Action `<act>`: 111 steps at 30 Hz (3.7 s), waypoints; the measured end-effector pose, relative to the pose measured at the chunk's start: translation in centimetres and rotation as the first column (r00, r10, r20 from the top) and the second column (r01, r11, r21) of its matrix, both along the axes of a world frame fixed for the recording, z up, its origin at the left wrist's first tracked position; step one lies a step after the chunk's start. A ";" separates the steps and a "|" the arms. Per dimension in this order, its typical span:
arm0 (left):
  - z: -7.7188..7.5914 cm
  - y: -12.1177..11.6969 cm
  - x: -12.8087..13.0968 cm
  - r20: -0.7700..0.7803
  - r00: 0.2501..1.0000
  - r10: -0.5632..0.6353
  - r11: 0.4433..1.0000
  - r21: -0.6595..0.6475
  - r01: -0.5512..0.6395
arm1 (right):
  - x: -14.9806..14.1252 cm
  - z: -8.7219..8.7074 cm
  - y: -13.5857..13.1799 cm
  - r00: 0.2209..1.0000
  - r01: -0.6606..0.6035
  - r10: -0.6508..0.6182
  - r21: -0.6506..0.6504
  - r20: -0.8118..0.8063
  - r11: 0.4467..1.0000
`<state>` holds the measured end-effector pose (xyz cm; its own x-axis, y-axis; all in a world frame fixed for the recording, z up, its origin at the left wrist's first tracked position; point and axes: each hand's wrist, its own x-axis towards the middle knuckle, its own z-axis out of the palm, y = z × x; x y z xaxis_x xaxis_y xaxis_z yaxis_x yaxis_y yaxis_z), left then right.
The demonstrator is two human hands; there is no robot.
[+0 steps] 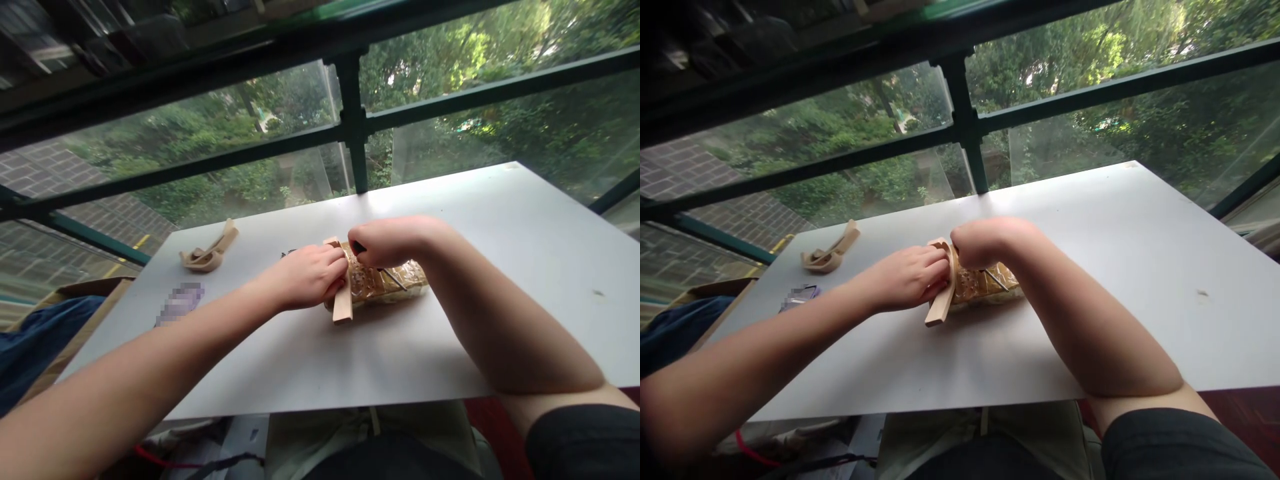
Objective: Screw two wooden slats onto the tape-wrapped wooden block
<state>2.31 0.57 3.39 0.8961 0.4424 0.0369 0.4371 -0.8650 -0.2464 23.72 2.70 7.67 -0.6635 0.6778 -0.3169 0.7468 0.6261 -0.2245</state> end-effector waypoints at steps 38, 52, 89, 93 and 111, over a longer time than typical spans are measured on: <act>2.8 -0.4 0.1 -0.080 0.997 0.009 0.985 -0.168 -0.023 | -0.4 -2.5 2.5 0.999 0.031 -0.033 -0.133 -0.007 0.991; 1.0 -1.0 1.0 -0.085 0.915 0.395 0.899 -0.170 -0.404 | -0.5 -1.9 2.0 0.999 0.036 -0.037 -0.140 -0.004 0.989; -0.2 -0.9 -1.8 0.150 0.979 0.137 0.991 -0.024 -0.135 | -0.7 -2.4 2.4 0.996 0.081 -0.085 -0.101 -0.036 0.992; -0.3 -1.0 -1.7 0.145 0.983 0.111 0.990 0.068 -0.122 | -0.7 -2.4 2.4 0.996 0.083 -0.086 -0.105 -0.033 0.991; -0.9 -1.6 -3.0 0.618 0.689 0.379 0.919 -0.343 -0.197 | -0.8 -2.9 2.6 0.995 0.081 -0.085 -0.085 -0.044 0.993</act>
